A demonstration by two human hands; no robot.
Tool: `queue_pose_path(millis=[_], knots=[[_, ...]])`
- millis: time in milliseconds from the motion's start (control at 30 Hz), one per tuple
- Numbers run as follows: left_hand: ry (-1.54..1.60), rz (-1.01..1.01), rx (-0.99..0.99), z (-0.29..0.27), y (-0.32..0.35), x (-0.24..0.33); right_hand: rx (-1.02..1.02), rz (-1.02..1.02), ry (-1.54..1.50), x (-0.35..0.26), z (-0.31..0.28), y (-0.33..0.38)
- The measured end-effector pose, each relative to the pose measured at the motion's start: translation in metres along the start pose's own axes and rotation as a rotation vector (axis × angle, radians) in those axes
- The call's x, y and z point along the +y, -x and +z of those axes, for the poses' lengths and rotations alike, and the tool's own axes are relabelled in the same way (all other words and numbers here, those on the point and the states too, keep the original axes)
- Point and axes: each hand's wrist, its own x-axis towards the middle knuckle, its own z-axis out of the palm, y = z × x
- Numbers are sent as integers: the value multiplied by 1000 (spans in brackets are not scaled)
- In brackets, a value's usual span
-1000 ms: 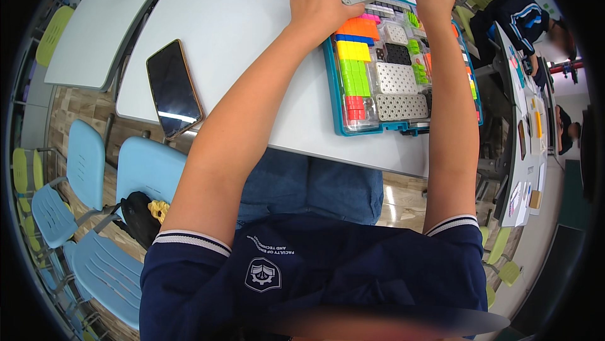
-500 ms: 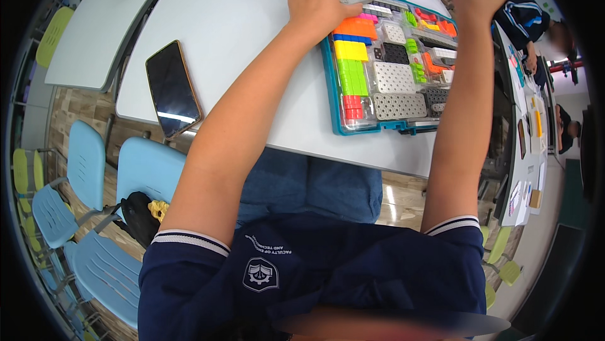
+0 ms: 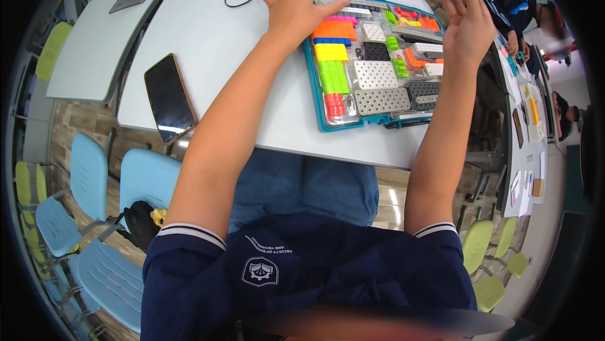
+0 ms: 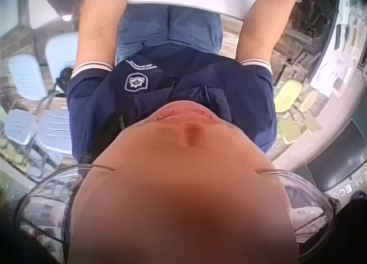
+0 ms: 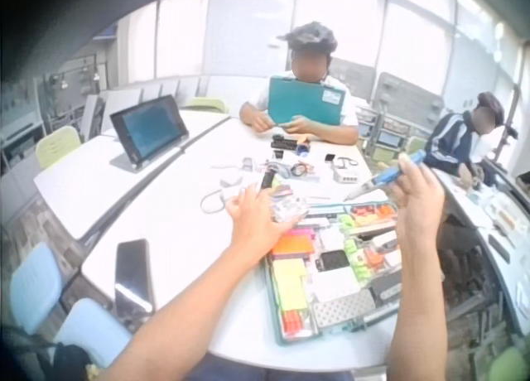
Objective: The person uses a blue plastic tool to press and separate small plastic components from a perforated sheet inside a teal organizer. They repeatedly pick up the sheet, apply the tool to individual pieces, and place the sheet back into the organizer while handling the separated parts.
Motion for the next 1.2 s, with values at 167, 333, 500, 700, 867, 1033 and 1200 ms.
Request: queue_pose_path(millis=[167, 333, 500, 700, 867, 1033, 1200], knots=[[274, -39, 205, -15, -13, -5, -4, 52, -53, 18, -7, 22], [586, -35, 164, -26, -3, 24, -81, 23, -47, 29, -13, 28], [979, -233, -87, -32, 11, 60, -5, 2, -1, 29, -14, 26], [1145, -353, -388, -40, 13, 64, 28, -38, 2, 23, -27, 21], [1168, -400, -576, -40, 16, 67, -12, -51, -39, 22, -31, 17], [1243, -411, -647, -40, 20, 70, 32, -17, -25, 23, -24, 21], [1205, -365, -674, -37, 21, 70, 48, -15, -41, 19, -18, 24]])
